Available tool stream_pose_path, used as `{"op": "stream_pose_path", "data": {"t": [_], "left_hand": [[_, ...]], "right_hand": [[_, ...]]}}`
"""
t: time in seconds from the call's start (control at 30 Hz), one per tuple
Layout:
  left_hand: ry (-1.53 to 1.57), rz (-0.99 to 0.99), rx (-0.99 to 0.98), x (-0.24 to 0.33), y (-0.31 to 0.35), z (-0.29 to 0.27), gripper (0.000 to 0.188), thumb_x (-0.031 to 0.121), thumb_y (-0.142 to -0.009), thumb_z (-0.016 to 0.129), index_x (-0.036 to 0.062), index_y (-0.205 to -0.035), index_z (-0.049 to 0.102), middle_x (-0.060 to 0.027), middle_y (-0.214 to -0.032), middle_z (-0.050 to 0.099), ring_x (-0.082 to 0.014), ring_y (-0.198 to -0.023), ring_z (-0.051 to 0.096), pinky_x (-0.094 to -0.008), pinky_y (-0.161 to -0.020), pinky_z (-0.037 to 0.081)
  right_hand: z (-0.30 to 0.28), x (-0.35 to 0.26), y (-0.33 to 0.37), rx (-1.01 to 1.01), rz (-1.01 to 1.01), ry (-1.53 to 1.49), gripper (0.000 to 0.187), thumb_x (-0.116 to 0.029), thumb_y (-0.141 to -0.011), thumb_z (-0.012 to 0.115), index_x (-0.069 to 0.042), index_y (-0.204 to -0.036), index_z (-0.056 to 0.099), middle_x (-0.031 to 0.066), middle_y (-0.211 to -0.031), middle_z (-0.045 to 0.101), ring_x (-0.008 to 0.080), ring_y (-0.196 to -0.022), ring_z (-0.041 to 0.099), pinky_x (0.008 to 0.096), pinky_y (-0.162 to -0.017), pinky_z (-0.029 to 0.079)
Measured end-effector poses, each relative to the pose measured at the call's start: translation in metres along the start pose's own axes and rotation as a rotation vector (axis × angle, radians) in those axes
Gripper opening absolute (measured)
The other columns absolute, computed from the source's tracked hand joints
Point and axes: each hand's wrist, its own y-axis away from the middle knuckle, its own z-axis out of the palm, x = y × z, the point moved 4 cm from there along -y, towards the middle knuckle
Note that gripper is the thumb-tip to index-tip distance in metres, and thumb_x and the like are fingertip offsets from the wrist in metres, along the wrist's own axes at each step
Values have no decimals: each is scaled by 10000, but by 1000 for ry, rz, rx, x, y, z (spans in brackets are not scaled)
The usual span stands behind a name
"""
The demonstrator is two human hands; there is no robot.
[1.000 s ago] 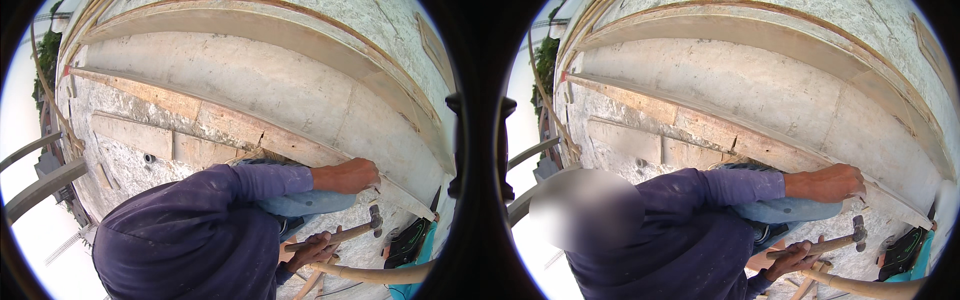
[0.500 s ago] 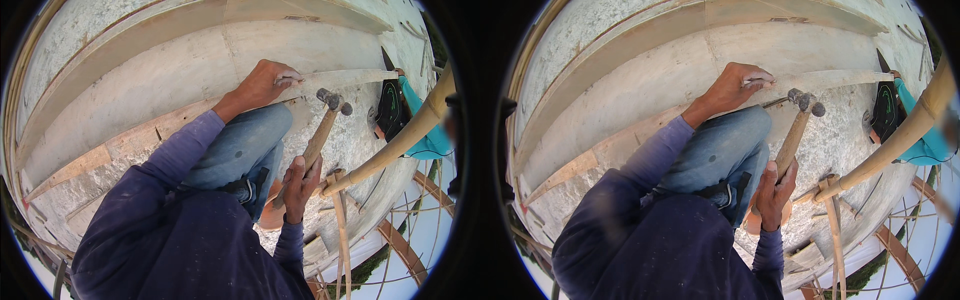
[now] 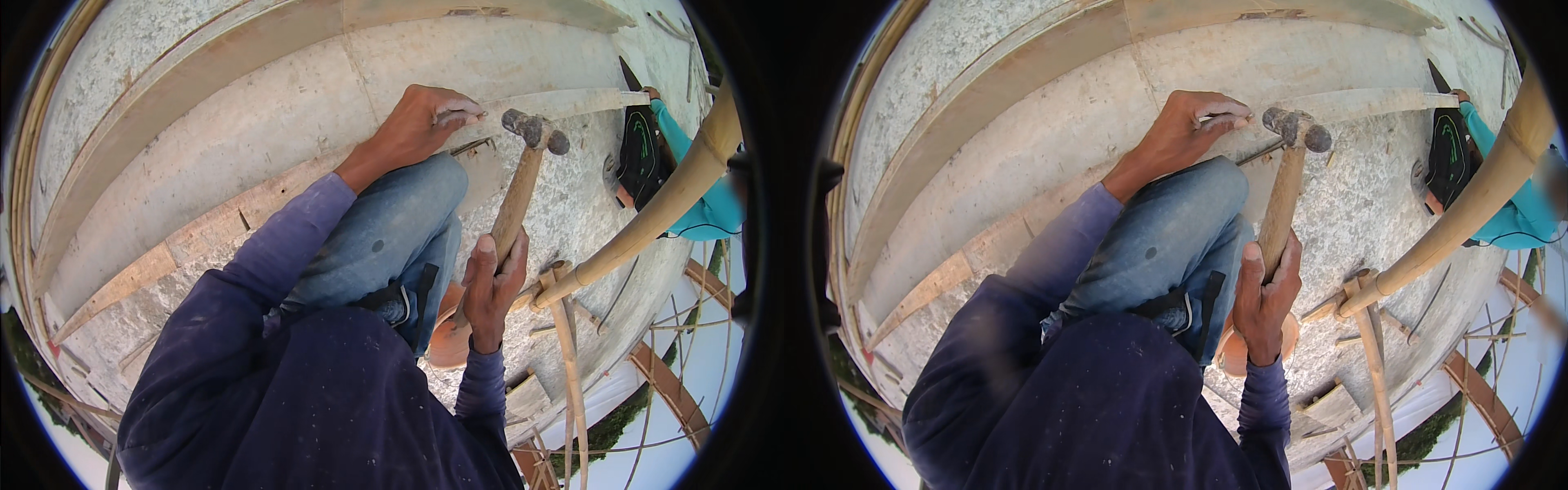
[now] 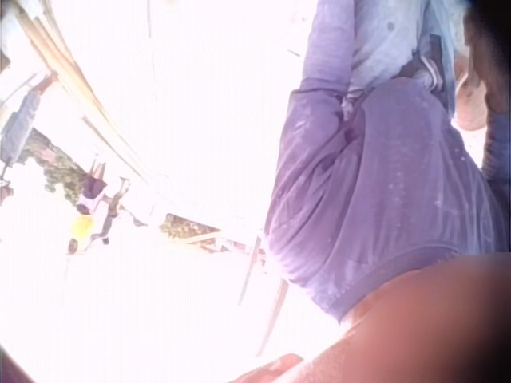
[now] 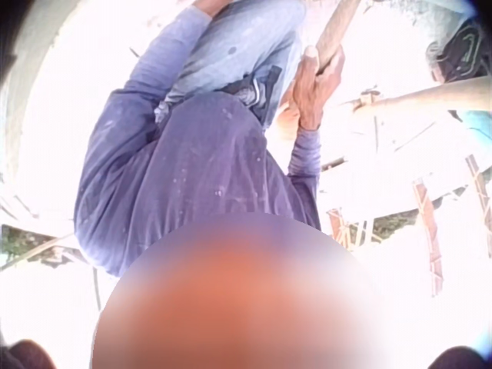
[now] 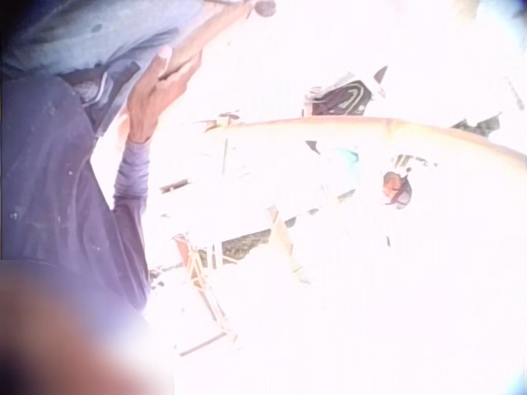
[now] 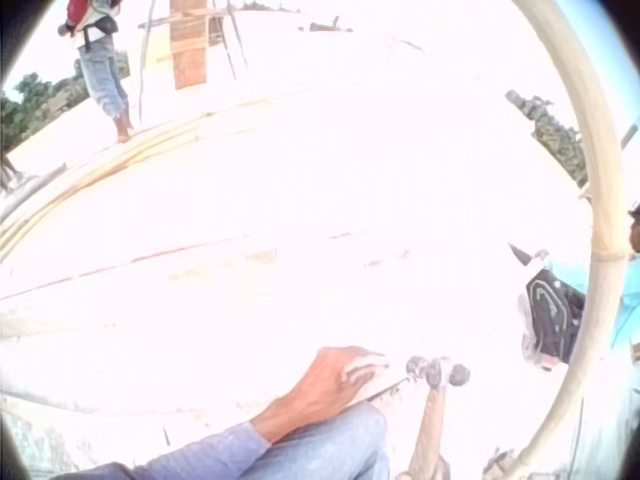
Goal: The person positions a long wooden plank on a concrete rooftop and secures it by hammering nails. The person retrieves nails from a bucket and uses a hammer to fasten the plank to the floor.
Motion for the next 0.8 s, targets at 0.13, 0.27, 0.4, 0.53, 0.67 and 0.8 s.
{"op": "stream_pose_path", "data": {"t": [0.13,0.27,0.4,0.53,0.67,0.8], "left_hand": [[-22,18,-9,-2,-2,4,216,-7,-935,707,13,-1141,766,-137,-1047,789,-224,-949,762,-333,-825,591],[-23,32,-9,-8,-2,6,211,0,-937,712,15,-1141,763,-130,-1046,789,-218,-926,761,-326,-813,592],[-58,77,-21,-8,-3,7,231,-10,-924,716,29,-1148,759,-123,-1045,785,-228,-926,756,-329,-802,587],[-97,153,-14,-2,-2,8,255,-22,-906,721,49,-1149,760,-123,-1026,775,-257,-900,737,-344,-763,566],[-116,145,-22,0,-3,8,276,-30,-895,725,62,-1153,761,-122,-999,764,-272,-852,712,-358,-723,540],[-148,194,-17,2,-3,7,277,-22,-891,732,67,-1152,761,-117,-980,757,-269,-821,696,-360,-702,528]], "right_hand": [[-1,1,-1,8,-32,17,527,-368,-1084,578,53,-1387,493,20,-757,547,48,-590,470,237,-520,376],[-3,-1,2,-16,35,4,541,-373,-1086,576,58,-1400,483,21,-761,547,58,-604,475,244,-546,396],[-5,-3,2,-22,52,10,542,-371,-1089,571,60,-1403,479,39,-793,556,68,-634,484,249,-576,411],[-14,-13,-6,141,-219,71,480,-374,-1068,593,19,-1331,514,16,-745,535,51,-507,463,204,-461,381],[-21,-25,-13,96,-315,372,478,-330,-1081,584,26,-1389,500,153,-884,666,215,-713,652,359,-648,521],[-28,-29,-14,-78,-65,465,459,-339,-1089,562,18,-1376,518,168,-905,683,260,-726,681,399,-653,528]]}}
